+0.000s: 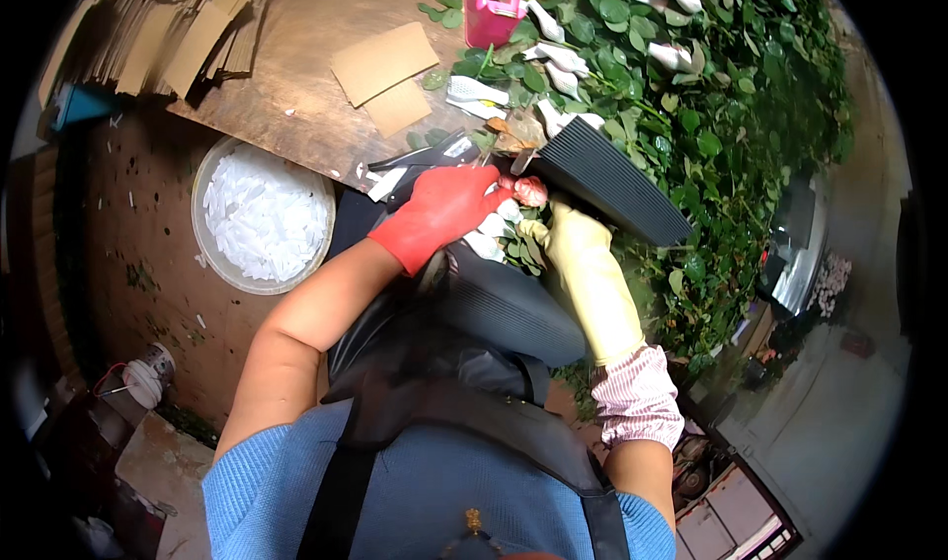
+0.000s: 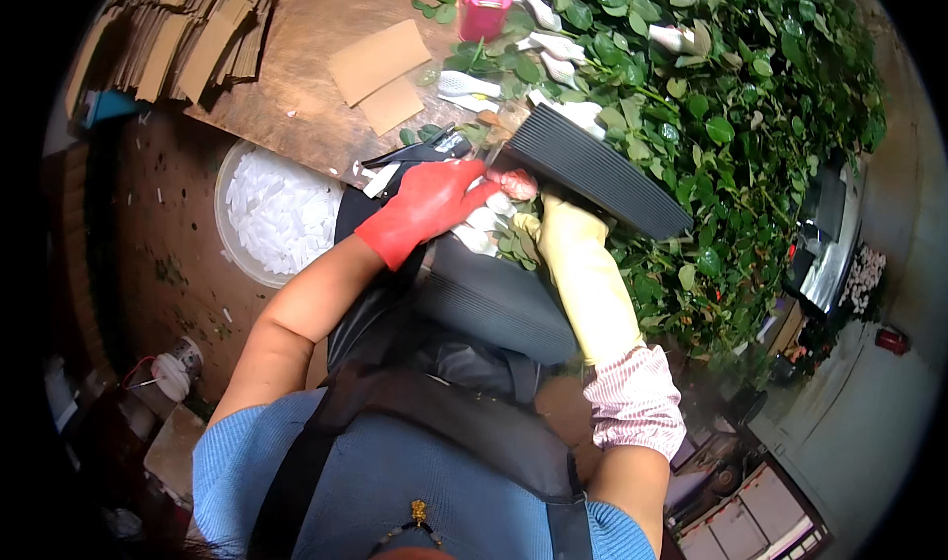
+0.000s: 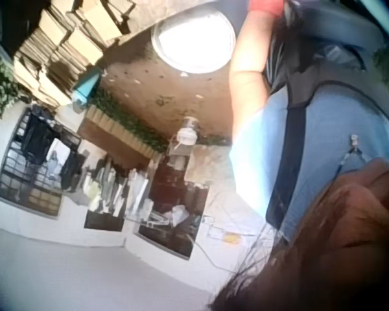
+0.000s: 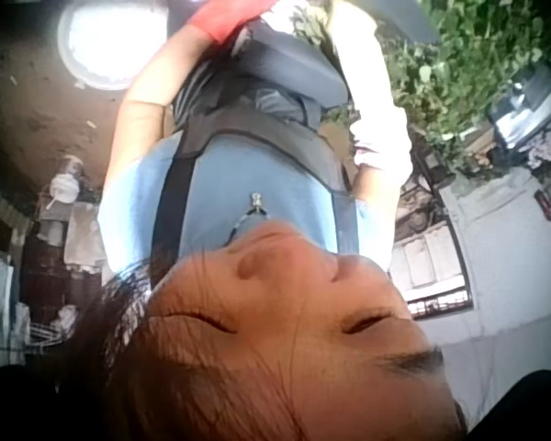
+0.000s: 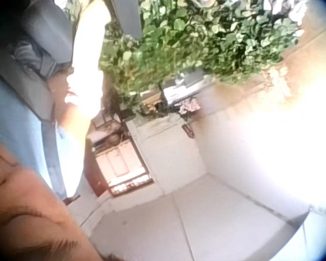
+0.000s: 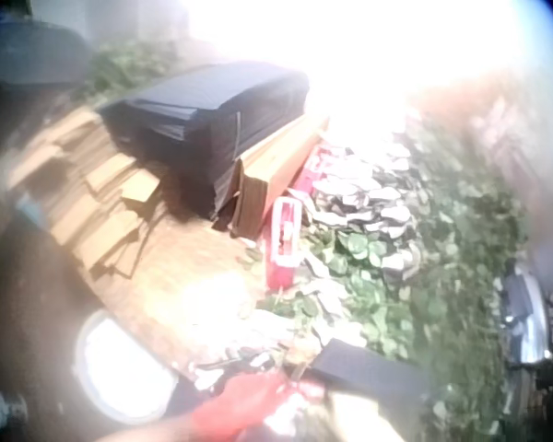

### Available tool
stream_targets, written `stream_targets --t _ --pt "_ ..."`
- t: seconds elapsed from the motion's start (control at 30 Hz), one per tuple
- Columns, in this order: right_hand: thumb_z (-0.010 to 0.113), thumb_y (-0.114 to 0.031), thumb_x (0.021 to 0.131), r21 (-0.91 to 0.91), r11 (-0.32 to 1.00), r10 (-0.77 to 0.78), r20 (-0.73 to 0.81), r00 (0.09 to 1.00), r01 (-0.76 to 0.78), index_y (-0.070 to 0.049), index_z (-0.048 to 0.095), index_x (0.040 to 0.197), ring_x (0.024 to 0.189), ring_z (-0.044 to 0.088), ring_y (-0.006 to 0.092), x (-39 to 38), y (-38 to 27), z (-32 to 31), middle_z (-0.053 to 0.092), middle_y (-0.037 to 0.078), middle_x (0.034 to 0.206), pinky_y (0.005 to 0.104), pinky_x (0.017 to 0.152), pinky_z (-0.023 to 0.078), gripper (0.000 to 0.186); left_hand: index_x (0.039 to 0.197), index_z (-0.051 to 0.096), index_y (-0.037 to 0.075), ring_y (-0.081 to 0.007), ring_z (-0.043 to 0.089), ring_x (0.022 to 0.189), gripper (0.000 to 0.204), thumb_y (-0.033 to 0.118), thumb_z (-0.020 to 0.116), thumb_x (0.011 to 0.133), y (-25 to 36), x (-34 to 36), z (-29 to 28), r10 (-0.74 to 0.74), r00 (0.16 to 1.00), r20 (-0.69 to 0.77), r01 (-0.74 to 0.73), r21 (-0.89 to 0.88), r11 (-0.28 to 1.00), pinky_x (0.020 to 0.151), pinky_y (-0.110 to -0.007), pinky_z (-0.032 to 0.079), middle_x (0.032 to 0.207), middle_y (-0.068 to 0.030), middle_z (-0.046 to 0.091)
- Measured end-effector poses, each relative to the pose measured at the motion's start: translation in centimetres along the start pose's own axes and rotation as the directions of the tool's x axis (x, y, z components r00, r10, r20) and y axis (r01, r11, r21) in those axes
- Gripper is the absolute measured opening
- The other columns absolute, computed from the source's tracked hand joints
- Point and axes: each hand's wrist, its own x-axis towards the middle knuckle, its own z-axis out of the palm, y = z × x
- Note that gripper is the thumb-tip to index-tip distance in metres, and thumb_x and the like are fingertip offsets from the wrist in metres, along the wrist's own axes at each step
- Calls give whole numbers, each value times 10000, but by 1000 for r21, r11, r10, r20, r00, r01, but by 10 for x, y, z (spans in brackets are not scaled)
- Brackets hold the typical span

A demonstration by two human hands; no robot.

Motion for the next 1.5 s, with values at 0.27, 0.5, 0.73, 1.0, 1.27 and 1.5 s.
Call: stream_targets --t 0.27,0.5,0.73,1.0,1.27,1.5 --pt "783 -569 887 403 913 -76 2 997 69 -91 450 1566 1240 637 407 -7 13 2 607 259 1399 494 1064 512 895 1046 685 63 -415 685 933 288 338 708 962 -22 -28 -58 -146 957 -249 48 -362 931 833 -428 549 1009 -194 721" --pt "804 -435 883 -81 996 37 95 995 -29 -117 581 1303 1048 760 313 -9 -9 1 756 138 1154 468 883 608 572 1156 661 86 -374 708 845 417 445 743 961 -10 -23 -20 82 981 177 -95 63 994 794 -449 537 991 -157 731" --pt "811 -413 868 -170 984 83 125 989 -61 -146 544 1329 1019 771 288 2 -7 24 763 105 1149 472 844 617 596 1127 692 60 -163 671 811 303 353 665 1054 -33 -35 -15 44 987 157 -4 -250 968 758 -345 524 935 -50 700" --pt "758 -437 930 147 988 -44 -10 999 45 -137 529 1459 1001 753 343 -50 -3 -39 764 134 1062 449 886 595 650 1166 672 44 -105 695 639 238 249 622 1055 -45 -61 -69 -270 963 -3 185 -723 666 534 -215 515 966 -70 777" --pt "572 -347 1068 84 920 -389 307 869 382 -91 700 1138 978 741 365 -34 -29 -39 766 133 1036 464 823 588 294 1099 698 90 -240 710 857 377 435 745 956 -9 -38 -38 -129 962 240 131 7 991 785 -415 532 953 -89 754" --pt "633 -201 978 9 940 -325 333 885 342 -93 706 1231 1063 758 300 -24 -33 -3 784 108 1126 453 880 575 285 995 746 92 -287 672 862 357 441 671 998 1 -35 -22 -291 916 277 350 -192 917 788 -402 513 927 -114 743"
